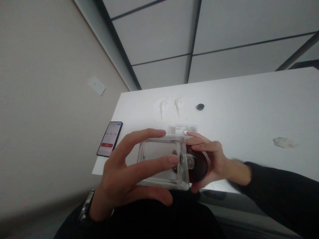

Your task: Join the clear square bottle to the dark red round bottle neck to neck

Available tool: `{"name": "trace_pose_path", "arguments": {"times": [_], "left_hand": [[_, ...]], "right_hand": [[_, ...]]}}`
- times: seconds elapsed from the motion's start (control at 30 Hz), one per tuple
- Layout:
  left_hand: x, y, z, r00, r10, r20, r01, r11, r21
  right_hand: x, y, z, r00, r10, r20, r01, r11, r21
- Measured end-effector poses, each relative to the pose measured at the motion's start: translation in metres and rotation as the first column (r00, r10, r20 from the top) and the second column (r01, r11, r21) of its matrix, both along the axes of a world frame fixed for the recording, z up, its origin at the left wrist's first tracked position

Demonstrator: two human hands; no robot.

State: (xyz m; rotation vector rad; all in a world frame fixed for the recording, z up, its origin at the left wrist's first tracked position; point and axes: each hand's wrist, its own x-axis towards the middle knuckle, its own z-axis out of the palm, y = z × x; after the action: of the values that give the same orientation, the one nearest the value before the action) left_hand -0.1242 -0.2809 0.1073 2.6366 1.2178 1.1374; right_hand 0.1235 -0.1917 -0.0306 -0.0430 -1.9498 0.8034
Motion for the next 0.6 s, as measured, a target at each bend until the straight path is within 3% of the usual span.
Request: {"name": "trace_pose_path", "arguments": {"times": [0.2, 0.6], "left_hand": [[0.0044, -0.0015, 0.0003, 0.999, -0.04, 0.025, 0.04, 0.999, 0.002], [0.0079, -0.0068, 0.0072, 0.999, 0.002, -0.032, -0.004, 0.998, -0.061]], "right_hand": [[0.0004, 0.0005, -0.0015, 1.0, 0.013, -0.003, -0.013, 1.0, -0.015], [0.0006, 0.0001, -0.0026, 0.999, 0.042, -0.017, -0.043, 0.998, -0.047]]}}
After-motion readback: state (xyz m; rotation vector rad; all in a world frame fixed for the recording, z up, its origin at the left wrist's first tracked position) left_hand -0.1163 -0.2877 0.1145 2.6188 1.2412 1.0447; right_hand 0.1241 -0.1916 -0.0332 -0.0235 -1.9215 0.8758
